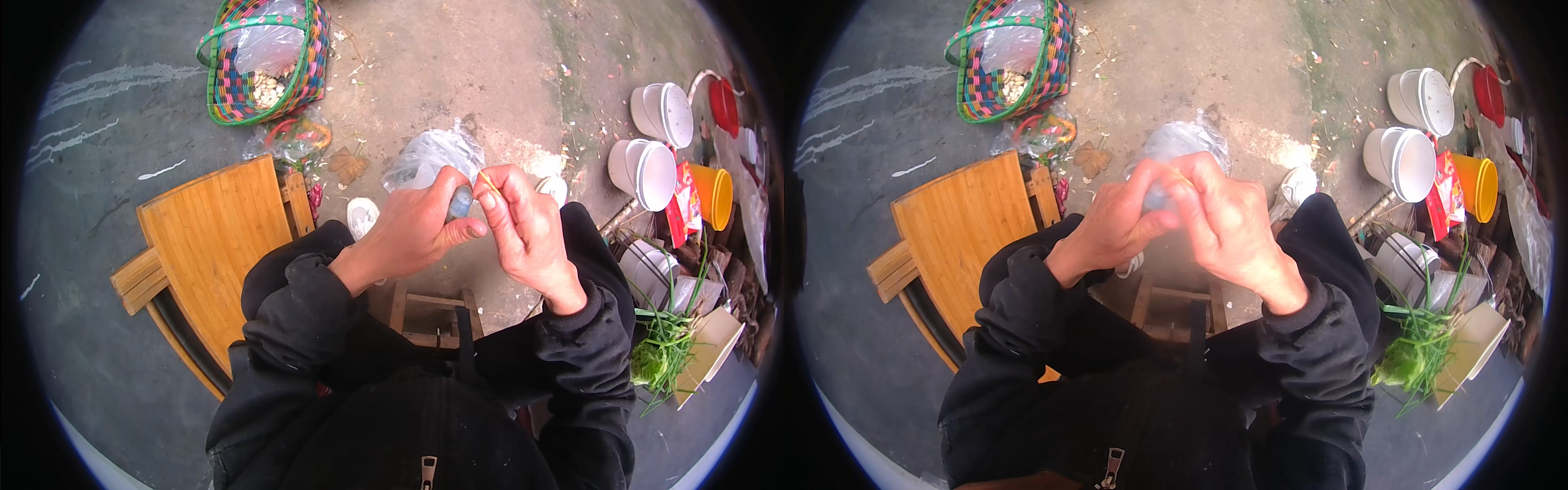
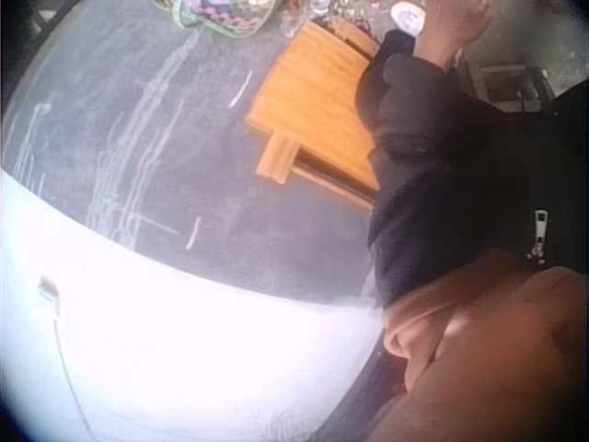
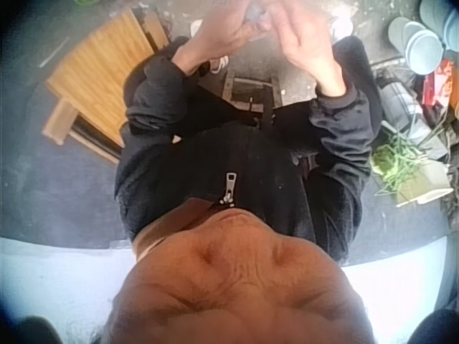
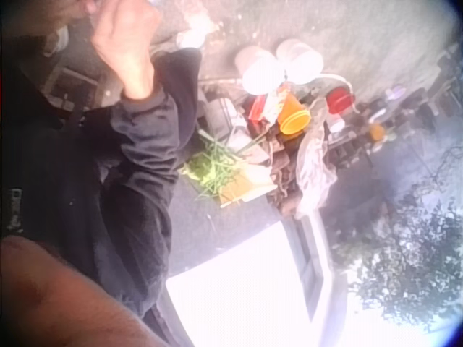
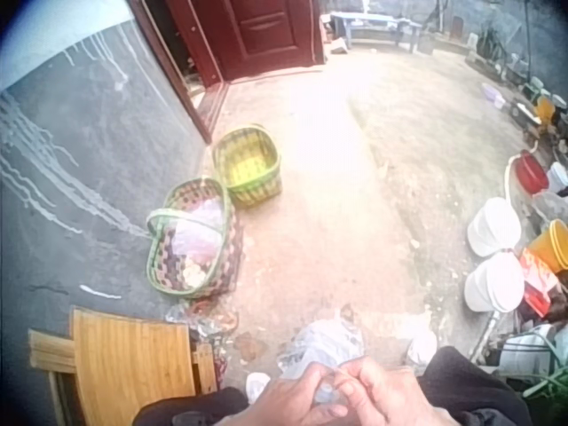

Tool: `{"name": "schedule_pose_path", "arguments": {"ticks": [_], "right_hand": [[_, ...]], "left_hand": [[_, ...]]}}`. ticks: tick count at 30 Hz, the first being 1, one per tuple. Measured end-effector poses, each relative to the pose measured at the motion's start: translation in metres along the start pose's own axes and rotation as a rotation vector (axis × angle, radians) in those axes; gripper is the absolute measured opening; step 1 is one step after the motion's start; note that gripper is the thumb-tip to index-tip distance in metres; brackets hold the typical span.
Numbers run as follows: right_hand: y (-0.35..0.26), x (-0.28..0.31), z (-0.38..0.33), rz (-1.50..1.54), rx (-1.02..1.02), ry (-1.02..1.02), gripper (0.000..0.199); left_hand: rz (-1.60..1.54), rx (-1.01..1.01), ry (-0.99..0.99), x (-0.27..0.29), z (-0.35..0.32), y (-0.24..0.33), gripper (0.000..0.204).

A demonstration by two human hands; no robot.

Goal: The person sits on a low stool and peels garlic cloves one by one, placing the peeled cloves into a plastic bag. The person then moves to a kitchen sink to wash the bag and hands.

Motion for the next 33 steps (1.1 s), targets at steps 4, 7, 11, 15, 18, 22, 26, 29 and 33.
{"name": "schedule_pose_path", "arguments": {"ticks": [4,7,11,15,18,22,26,29,33], "right_hand": [[0.0017,0.0,-0.0003,0.086,-0.126,-0.029,0.011],[0.0012,0.002,-0.0013,0.09,-0.133,-0.033,0.01],[0.004,0.0027,-0.0032,0.144,-0.185,-0.06,0.011],[0.0057,0.0014,0.0024,0.045,-0.031,-0.043,0.013],[0.0052,0.0045,0.0054,-0.134,0.088,-0.052,0.025],[0.002,0.0092,0.0065,-0.327,0.215,-0.067,0.022],[0.0009,0.0065,0.0055,-0.431,0.309,-0.032,0.028],[0.0045,0.0029,0.0036,-0.451,0.287,-0.057,0.026],[0.0075,-0.0005,0.0015,-0.223,0.108,-0.056,0.016]], "left_hand": [[0.01,-0.024,0.016,0.0011,0.0003,0.0018,0.058],[0.021,-0.006,0.008,0.0017,0.0,0.0016,0.057],[0.021,-0.004,0.006,0.0019,0.0001,0.0011,0.058],[0.022,-0.002,0.009,0.002,0.0008,0.0005,0.057],[0.033,0.015,0.001,0.0018,0.001,-0.0002,0.056],[0.07,0.024,-0.03,0.0011,0.0012,-0.0011,0.055],[0.112,0.05,-0.058,-0.0011,0.0003,-0.0027,0.054],[0.11,0.057,-0.062,-0.0022,0.0003,-0.0032,0.053],[0.084,0.058,-0.057,-0.0013,0.0005,-0.0021,0.053]]}}
Point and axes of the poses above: each hand's wrist, its own z-axis towards the middle knuckle, its own x-axis out of the back of the hand, y = z × x, the point moved 3 cm from there along z, towards the middle knuckle, and after that the axes turned 15 degrees about -z, right-handed, at the moved point
